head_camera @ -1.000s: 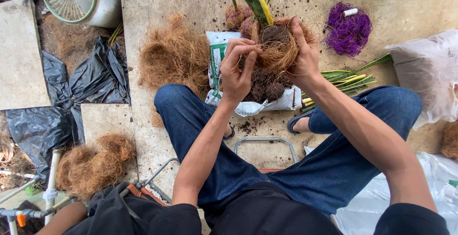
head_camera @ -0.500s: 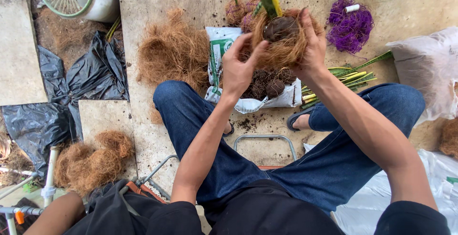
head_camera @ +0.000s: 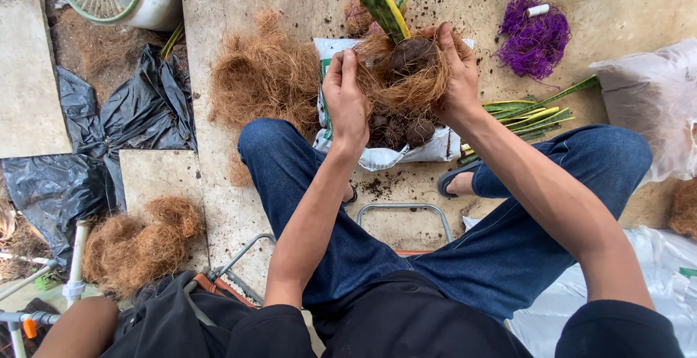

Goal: The person wraps a plant's root ball with coconut coir and then secures it with purple string. They handle the plant, coir, and string by hand, wrapping the string around the root ball multiple times and tying it off.

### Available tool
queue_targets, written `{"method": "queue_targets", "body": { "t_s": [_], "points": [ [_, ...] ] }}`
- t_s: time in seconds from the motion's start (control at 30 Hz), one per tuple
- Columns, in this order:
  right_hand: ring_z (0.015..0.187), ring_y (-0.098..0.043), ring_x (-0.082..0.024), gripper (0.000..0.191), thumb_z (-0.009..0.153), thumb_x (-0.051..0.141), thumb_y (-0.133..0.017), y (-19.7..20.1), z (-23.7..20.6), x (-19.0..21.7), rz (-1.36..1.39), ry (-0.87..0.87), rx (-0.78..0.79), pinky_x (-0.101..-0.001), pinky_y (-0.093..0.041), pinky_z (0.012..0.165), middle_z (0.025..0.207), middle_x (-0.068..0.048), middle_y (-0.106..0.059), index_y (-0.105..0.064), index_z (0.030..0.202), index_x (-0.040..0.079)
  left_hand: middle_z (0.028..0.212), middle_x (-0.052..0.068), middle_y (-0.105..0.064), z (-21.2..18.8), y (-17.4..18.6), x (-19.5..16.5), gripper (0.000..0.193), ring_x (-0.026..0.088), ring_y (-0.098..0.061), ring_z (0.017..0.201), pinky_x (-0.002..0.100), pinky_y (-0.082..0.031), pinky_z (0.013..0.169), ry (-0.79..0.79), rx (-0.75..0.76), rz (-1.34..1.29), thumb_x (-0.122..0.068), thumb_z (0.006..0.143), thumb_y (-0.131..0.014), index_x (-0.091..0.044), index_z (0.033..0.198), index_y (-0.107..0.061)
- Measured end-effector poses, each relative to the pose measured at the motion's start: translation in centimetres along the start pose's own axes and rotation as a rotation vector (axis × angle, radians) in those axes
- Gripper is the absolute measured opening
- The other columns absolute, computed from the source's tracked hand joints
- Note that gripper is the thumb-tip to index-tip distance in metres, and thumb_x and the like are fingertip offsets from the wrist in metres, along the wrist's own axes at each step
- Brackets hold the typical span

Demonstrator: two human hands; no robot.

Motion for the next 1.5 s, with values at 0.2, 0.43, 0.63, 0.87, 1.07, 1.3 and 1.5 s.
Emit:
{"method": "queue_targets", "body": {
  "t_s": [0.2,0.43,0.63,0.87,1.07,1.3,1.5],
  "points": [
    [0.087,-0.074,-0.017,0.034,0.102,0.039,-0.069,-0.7,0.8,-0.6,-0.047,0.144,-0.033,-0.0352,-0.065,0.074,0.106,-0.008,-0.075,-0.072,0.109,0.006,0.115,0.009,-0.061,-1.5,-2.0,-4.0,0.028,0.015,-0.069,0.091,0.026,-0.064,0.073,-0.302,0.225,0.481,-0.033,0.104,-0.067,-0.005,0.106,-0.071],
    [0.098,-0.072,-0.016,0.04,0.108,0.04,-0.06,1.8,0.8,0.5,-0.149,0.277,-0.134,-0.0336,-0.062,0.086,0.114,-0.009,-0.074,-0.068,0.118,0.002,0.141,0.027,-0.047,-4.4,-7.9,-3.9,0.089,0.038,-0.047,0.133,0.051,-0.049,0.108,-0.784,0.323,0.912,-0.057,0.079,-0.079,0.013,0.13,-0.055],
    [0.116,-0.07,-0.017,0.051,0.113,0.049,-0.049,0.3,-1.1,3.4,-0.389,0.41,0.09,-0.0323,-0.061,0.105,0.126,-0.01,-0.071,-0.066,0.127,0.004,0.129,0.012,-0.058,-2.9,-7.7,1.4,0.026,0.025,-0.056,0.119,0.039,-0.058,0.098,-0.803,0.138,0.797,-0.029,0.111,-0.061,-0.005,0.12,-0.064],
    [0.124,-0.06,-0.019,0.066,0.097,0.034,-0.078,0.6,-4.4,8.2,-0.711,0.596,0.295,-0.0376,-0.053,0.108,0.134,-0.016,-0.057,-0.046,0.144,-0.001,0.106,0.006,-0.057,-3.6,-11.1,3.1,0.022,0.021,-0.053,0.103,0.036,-0.049,0.089,-0.749,0.137,0.602,-0.02,0.107,-0.06,-0.006,0.091,-0.055],
    [0.108,-0.068,-0.018,0.046,0.105,0.032,-0.067,6.1,-3.3,7.6,-0.412,0.32,0.133,-0.0358,-0.061,0.096,0.117,-0.011,-0.068,-0.055,0.138,0.001,0.128,0.009,-0.058,-4.0,-13.6,4.3,0.045,0.021,-0.053,0.125,0.036,-0.046,0.11,-0.48,0.251,0.223,-0.048,0.115,-0.045,-0.008,0.108,-0.064],
    [0.104,-0.07,-0.02,0.041,0.107,0.03,-0.058,7.4,-0.5,7.9,-0.086,0.212,0.057,-0.0376,-0.063,0.09,0.119,-0.014,-0.068,-0.058,0.135,0.001,0.161,0.01,-0.036,-4.4,-14.3,4.6,0.084,0.024,-0.038,0.15,0.049,-0.038,0.129,-0.428,0.146,0.329,-0.071,0.101,-0.048,-0.016,0.161,-0.029],
    [0.119,-0.068,-0.022,0.042,0.114,0.032,-0.045,4.0,-0.6,9.3,-0.338,0.325,0.206,-0.0382,-0.06,0.104,0.132,-0.015,-0.068,-0.059,0.138,0.001,0.175,0.006,-0.015,-4.4,-15.9,3.3,0.057,0.022,-0.018,0.164,0.047,-0.022,0.139,-0.537,0.243,0.64,-0.054,0.116,-0.044,-0.024,0.163,-0.032]
  ]
}}
Point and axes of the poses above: each hand's wrist, its own z-axis towards the middle knuckle, its own y-axis out of the back of the hand, x = y × z, the point moved 8 cm from there along z, towards the middle knuckle
